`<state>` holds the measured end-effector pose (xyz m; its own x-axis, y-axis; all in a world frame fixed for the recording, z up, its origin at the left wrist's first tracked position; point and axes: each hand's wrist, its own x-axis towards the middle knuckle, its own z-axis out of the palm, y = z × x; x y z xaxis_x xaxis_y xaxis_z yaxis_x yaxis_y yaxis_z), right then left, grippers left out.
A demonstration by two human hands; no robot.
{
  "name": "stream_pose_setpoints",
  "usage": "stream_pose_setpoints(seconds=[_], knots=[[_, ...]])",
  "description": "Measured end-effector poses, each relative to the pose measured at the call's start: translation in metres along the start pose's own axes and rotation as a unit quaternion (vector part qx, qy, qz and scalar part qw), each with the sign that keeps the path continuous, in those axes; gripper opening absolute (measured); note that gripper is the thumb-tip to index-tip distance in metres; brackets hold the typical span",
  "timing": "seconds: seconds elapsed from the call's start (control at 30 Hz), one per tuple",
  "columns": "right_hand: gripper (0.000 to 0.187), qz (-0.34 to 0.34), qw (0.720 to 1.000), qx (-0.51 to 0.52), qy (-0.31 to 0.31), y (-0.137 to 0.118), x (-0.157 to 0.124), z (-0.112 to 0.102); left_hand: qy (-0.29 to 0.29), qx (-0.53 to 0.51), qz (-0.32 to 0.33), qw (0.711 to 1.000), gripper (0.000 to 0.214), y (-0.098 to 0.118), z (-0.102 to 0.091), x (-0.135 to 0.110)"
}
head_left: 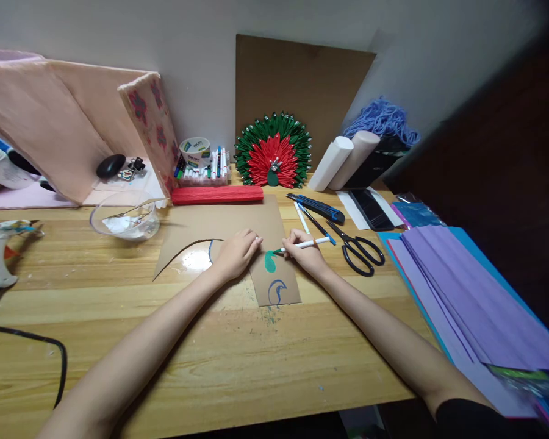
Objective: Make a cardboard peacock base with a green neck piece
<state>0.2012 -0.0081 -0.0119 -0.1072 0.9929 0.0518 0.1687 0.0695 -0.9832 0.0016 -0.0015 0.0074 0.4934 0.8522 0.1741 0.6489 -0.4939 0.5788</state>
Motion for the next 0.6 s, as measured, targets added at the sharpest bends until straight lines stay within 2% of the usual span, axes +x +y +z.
stream_pose_setpoints(seconds=[0.6], knots=[[0.030, -0.015, 1.000, -0.021, -0.008, 0.0009, -0.0003, -0.0019, 0.000, 0.002, 0.000, 1.000, 0.035, -0.0003, 0.0006, -0.0003]])
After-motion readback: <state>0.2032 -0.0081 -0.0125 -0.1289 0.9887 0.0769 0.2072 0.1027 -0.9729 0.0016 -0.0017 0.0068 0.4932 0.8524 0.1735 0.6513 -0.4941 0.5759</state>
